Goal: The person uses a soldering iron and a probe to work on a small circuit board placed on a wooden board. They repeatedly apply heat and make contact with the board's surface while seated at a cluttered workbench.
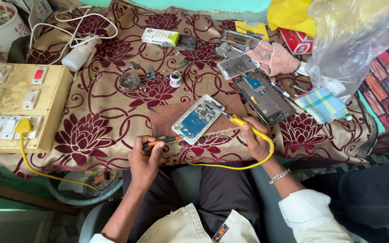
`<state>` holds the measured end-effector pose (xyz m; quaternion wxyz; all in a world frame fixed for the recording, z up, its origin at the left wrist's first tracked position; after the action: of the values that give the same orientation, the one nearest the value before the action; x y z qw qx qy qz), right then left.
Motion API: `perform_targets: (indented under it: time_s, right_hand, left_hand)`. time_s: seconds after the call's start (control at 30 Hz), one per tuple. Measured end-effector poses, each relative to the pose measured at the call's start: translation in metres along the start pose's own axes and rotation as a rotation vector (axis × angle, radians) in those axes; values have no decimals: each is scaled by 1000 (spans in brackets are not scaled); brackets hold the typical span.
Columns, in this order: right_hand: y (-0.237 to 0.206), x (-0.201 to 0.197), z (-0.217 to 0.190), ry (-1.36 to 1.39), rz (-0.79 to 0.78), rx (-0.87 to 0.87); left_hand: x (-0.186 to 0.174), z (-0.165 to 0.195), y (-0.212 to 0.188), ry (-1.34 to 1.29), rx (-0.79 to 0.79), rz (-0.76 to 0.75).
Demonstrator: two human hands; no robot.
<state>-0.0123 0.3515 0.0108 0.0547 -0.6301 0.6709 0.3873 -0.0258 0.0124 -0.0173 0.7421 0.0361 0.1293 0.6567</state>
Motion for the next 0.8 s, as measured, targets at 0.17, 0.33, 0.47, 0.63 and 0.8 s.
perform_targets:
  time_s: [0.17, 0.33, 0.47, 0.63, 0.8]
  right_hand:
    - [-1, -1, 2, 12, -5, 1]
    - [-5, -4, 15, 53, -4, 30]
    - [-8, -7, 27, 83, 2, 62]
    - [-8, -12, 33, 82, -19, 32]
    - [-7, -15, 37, 87, -30, 63]
  left_hand:
    - [1, 2, -1, 10, -13, 10]
    - [4, 4, -1, 30, -6, 15]
    - [8, 2, 0, 49, -8, 16]
    - [17, 5, -2, 88, 124, 43]
    - [21, 8, -2, 137, 53, 19]
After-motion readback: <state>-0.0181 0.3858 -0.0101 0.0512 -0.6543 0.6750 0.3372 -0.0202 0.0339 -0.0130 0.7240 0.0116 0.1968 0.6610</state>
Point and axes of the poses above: each hand's wrist, its own y-axis towards the middle knuckle, its own x-axis out of the palm, z = x × y, the point moved 2 cm from there along y, towards the middle knuckle, and after that the axes turned 10 degrees about -z, right-handed, at the moved point
